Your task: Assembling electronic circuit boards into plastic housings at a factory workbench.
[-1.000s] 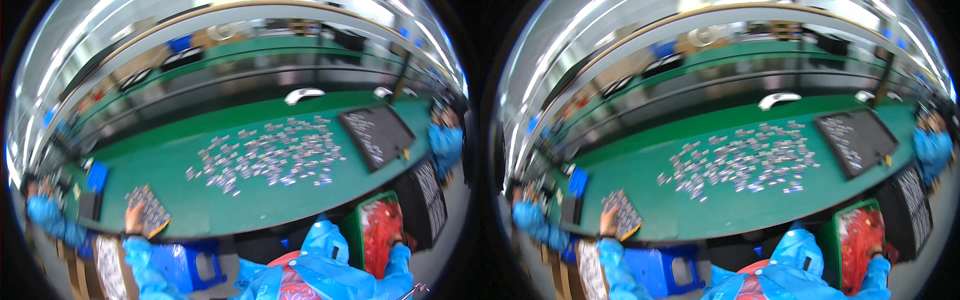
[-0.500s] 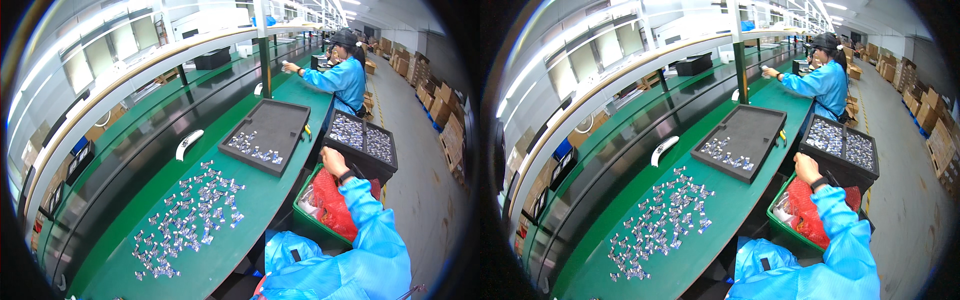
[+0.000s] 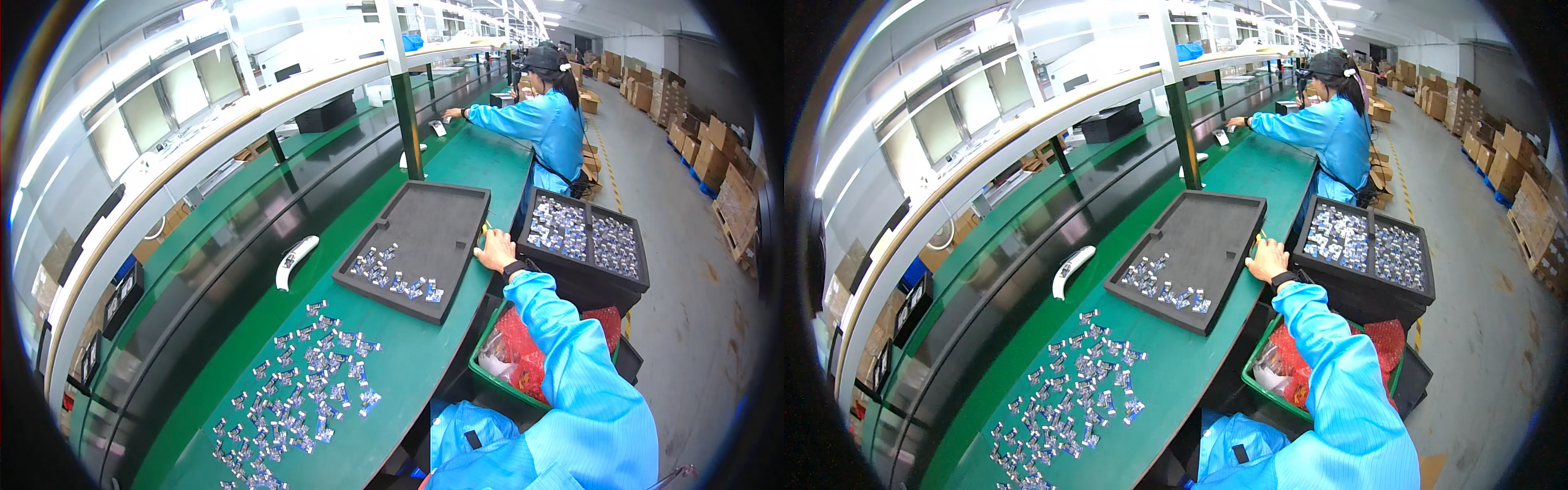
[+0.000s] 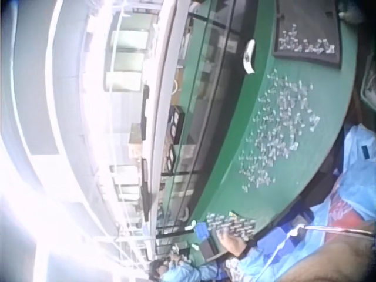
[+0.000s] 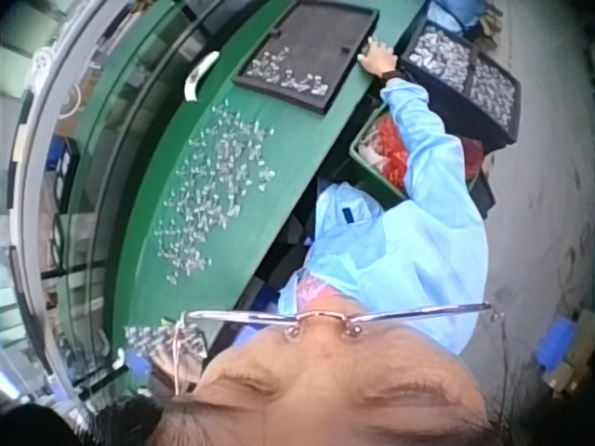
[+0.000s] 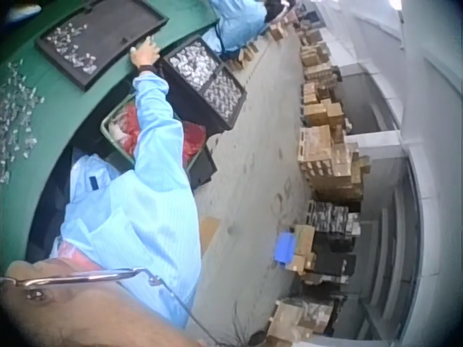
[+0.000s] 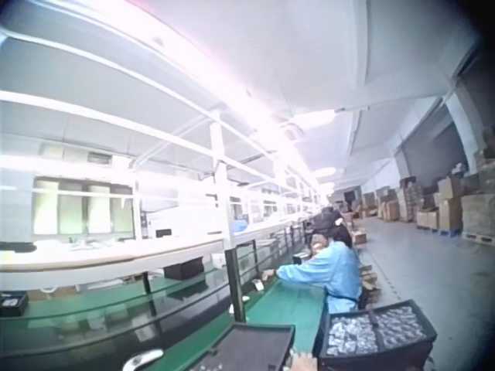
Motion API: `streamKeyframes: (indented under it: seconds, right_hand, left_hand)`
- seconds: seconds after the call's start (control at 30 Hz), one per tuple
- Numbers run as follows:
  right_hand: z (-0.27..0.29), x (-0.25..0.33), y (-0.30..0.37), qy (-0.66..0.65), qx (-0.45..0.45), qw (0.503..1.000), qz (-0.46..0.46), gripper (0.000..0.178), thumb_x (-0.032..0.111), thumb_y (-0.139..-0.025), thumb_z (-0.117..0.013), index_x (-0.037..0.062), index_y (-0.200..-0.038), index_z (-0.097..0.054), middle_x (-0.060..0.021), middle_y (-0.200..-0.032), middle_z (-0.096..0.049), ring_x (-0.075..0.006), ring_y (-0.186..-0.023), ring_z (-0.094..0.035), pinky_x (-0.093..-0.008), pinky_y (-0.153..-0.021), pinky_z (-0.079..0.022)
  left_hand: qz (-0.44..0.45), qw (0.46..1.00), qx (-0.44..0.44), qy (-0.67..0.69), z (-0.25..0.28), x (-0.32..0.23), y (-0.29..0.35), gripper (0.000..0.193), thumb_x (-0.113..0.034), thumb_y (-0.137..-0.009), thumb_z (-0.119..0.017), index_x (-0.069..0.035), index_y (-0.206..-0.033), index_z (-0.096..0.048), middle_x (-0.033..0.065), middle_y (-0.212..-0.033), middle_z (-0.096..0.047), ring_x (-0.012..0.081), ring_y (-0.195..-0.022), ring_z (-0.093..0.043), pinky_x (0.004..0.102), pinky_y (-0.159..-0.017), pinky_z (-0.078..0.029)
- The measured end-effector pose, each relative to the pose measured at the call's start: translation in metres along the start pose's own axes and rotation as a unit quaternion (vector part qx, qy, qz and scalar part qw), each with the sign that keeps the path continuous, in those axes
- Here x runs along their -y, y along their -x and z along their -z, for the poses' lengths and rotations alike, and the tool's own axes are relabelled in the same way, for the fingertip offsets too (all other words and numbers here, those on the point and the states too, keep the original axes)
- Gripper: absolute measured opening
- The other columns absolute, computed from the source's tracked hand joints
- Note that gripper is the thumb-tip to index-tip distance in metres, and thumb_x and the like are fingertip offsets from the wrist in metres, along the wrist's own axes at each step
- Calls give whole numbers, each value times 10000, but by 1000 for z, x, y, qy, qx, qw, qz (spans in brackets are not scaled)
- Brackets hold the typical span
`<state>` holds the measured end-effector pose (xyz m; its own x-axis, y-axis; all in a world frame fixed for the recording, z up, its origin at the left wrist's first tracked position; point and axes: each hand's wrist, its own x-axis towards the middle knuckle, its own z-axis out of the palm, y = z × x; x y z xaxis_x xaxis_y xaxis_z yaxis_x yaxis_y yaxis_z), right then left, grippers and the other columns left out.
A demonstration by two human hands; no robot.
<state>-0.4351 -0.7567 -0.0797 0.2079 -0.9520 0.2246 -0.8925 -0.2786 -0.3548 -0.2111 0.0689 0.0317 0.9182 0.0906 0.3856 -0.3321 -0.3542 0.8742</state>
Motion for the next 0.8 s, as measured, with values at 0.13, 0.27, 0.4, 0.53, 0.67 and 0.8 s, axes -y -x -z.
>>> streamKeyframes:
  seconds: [0.13,0.27,0.4,0.53,0.67,0.8]
  right_hand:
    - [2,12,-16,35,40,999,-6,565,315,-742,-710,19,-1195,-546,-210,-1224,-514,-382,-1168,-466,-469,-968,-397]
    - [16,11,-28,131,54,989,32,551,249,-721,-676,-1,-1195,-551,-264,-1180,-509,-423,-1115,-486,-464,-928,-443]
    - [17,-11,-37,41,85,995,-6,520,264,-727,-665,-10,-1158,-568,-294,-1186,-517,-443,-1072,-568,-452,-910,-487]
    - [30,-21,-35,66,75,995,25,471,283,-714,-713,73,-1121,-604,-233,-1079,-608,-394,-946,-636,-451,-809,-526]
    - [40,-42,-30,153,-19,987,55,402,220,-688,-685,73,-1054,-615,-211,-984,-622,-366,-844,-651,-453,-749,-535]
    - [90,-89,-9,-6,-53,997,56,248,198,-727,-663,69,-915,-565,-99,-821,-618,-266,-744,-641,-406,-619,-498]
  left_hand:
    - [135,970,94,181,-112,-4,54,328,-160,-896,-520,-39,-1201,-528,106,-1023,-557,246,-887,-565,372,-731,-505]
    - [326,864,228,308,-202,-77,104,452,-156,-866,-553,-4,-1289,-504,246,-1349,-451,347,-1212,-478,431,-1010,-404]
    - [417,695,317,492,-258,-76,126,556,36,-882,-491,-59,-1417,-373,106,-1369,-481,245,-1234,-478,412,-1032,-407]
    - [462,653,342,494,-287,-67,134,563,48,-890,-493,-73,-1424,-361,112,-1369,-482,252,-1246,-472,437,-1069,-380]
    - [446,609,370,542,-318,-87,134,514,41,-864,-529,3,-1357,-388,168,-1293,-537,301,-1191,-538,457,-1047,-407]
    - [478,595,394,512,-344,-98,141,495,50,-882,-527,0,-1355,-390,147,-1281,-551,281,-1166,-555,440,-1014,-437]
